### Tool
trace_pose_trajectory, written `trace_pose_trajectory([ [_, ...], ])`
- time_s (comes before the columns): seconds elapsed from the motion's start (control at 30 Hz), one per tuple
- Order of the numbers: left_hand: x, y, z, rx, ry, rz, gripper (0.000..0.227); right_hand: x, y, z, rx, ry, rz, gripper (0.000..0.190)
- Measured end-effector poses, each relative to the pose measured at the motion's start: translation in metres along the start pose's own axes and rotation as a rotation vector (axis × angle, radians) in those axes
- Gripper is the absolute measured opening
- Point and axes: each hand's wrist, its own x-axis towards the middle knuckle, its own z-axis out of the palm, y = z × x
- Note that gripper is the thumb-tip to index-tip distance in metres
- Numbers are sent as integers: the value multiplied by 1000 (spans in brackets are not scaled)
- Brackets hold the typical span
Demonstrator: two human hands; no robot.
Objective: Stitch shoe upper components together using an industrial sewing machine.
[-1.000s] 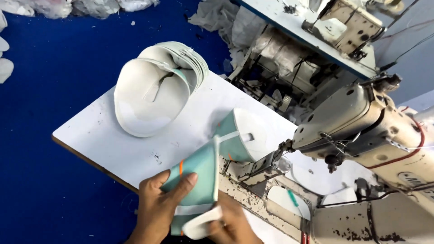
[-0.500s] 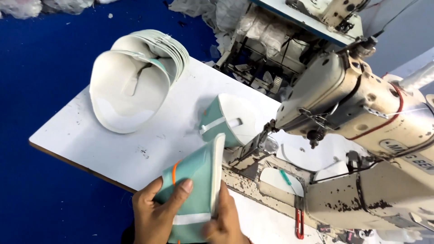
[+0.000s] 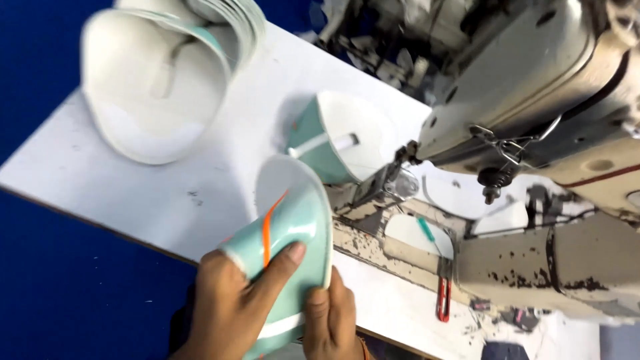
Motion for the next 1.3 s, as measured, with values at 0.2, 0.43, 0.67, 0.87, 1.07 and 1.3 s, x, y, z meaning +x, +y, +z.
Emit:
trace_pose_trajectory([
  [0.2, 71, -33, 66, 114, -130, 37, 29, 34, 31, -39, -31, 354, 256, 39],
  [0.43, 124, -40, 96, -100, -231, -143, 25, 80, 37, -58, -162, 426, 258, 40],
  [0.67, 133, -57, 84, 111, -263, -188, 37, 61, 14, -102, -147, 162, 359, 29],
  [0.87, 151, -53, 91, 49, -293, -212, 37, -6, -18, -258, -1109, 1071, -191, 23],
  [1.07, 149, -36, 92, -41, -309, -123, 20, -18, 41, -275, -1466, 1184, -391, 27],
  [1.3, 146, -36, 91, -3, -335, -116, 22, 28, 63, -204, -1126, 930, -404, 17],
])
